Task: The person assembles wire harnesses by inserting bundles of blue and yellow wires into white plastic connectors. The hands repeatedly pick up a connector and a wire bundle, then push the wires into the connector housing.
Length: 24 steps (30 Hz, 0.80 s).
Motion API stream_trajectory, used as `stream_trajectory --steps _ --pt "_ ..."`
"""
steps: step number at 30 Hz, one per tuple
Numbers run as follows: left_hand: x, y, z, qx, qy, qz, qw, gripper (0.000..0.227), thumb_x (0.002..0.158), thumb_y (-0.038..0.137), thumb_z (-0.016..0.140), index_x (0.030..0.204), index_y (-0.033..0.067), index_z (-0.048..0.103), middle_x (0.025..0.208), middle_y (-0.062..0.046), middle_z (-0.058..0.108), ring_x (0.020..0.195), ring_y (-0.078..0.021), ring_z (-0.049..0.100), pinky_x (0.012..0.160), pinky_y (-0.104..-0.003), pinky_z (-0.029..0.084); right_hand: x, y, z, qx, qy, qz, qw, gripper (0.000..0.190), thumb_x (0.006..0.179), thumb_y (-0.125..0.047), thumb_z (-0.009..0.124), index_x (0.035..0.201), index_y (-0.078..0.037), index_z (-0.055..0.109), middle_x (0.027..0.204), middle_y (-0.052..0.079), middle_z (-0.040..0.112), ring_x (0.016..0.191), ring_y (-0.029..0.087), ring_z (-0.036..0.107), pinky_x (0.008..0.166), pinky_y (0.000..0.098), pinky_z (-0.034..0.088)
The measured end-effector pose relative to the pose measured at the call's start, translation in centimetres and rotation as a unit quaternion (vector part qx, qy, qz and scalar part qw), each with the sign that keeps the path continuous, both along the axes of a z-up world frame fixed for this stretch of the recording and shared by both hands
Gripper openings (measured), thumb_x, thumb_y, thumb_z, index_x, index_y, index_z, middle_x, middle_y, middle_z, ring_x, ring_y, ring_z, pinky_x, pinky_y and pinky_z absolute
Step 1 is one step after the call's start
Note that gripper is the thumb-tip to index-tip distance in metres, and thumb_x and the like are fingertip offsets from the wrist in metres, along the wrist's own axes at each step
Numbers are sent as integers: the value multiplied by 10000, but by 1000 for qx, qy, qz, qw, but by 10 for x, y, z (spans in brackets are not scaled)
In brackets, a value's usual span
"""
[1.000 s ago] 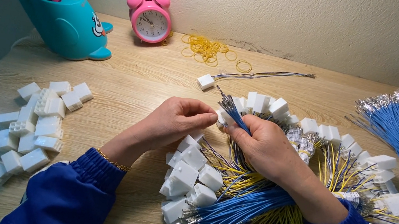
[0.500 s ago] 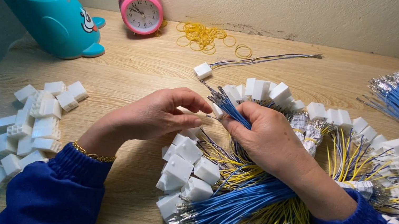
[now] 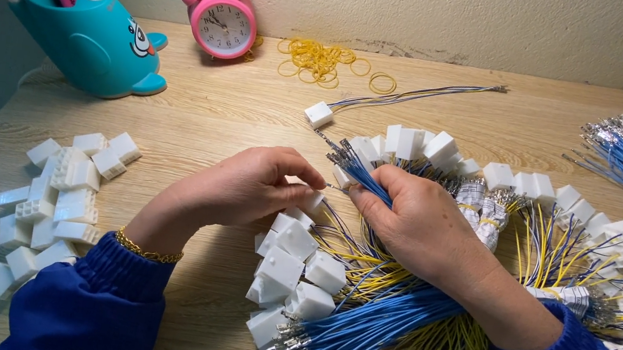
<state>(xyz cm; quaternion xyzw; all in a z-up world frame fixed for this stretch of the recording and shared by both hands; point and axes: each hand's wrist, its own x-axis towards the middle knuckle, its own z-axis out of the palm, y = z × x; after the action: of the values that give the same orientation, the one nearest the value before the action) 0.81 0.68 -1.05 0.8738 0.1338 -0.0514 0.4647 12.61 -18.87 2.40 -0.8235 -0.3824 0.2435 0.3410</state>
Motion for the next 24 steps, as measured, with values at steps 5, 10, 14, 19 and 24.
stream_trajectory --steps 5,10,14,19,24 --pt "2 -7 -14 -111 -21 53 992 243 860 110 665 1093 80 726 934 -71 661 725 -123 642 636 -237 548 2 0 -4 -4 -14 -1 1000 196 895 -283 630 826 -111 694 559 115 627 565 268 637 580 333 504" --pt "6 -5 -26 -195 -48 90 975 232 828 57 711 1058 30 708 831 -90 684 723 -119 664 619 -211 546 1 1 -4 -5 -12 -2 1000 202 861 -299 683 787 -111 691 538 99 615 532 242 628 558 308 499" --pt "4 -6 -30 -288 -67 127 947 222 842 29 690 1063 11 699 863 -135 702 713 -165 697 585 -239 574 -3 1 -1 -11 -11 -27 1000 207 822 -301 717 750 -108 705 533 93 624 549 230 634 578 294 496" --pt "10 -1 -44 -343 -95 132 925 220 858 11 667 1076 -13 676 872 -161 707 734 -214 730 594 -250 589 -3 2 -4 -12 -26 -36 999 205 802 -299 733 755 -103 701 543 121 624 565 250 639 582 317 498" --pt "12 0 -49 -406 -92 139 898 211 864 16 661 1071 -26 657 856 -167 688 713 -230 731 587 -255 612 -8 0 0 1 -5 -57 998 233 815 -305 710 737 -85 701 538 128 640 559 256 644 603 320 505"
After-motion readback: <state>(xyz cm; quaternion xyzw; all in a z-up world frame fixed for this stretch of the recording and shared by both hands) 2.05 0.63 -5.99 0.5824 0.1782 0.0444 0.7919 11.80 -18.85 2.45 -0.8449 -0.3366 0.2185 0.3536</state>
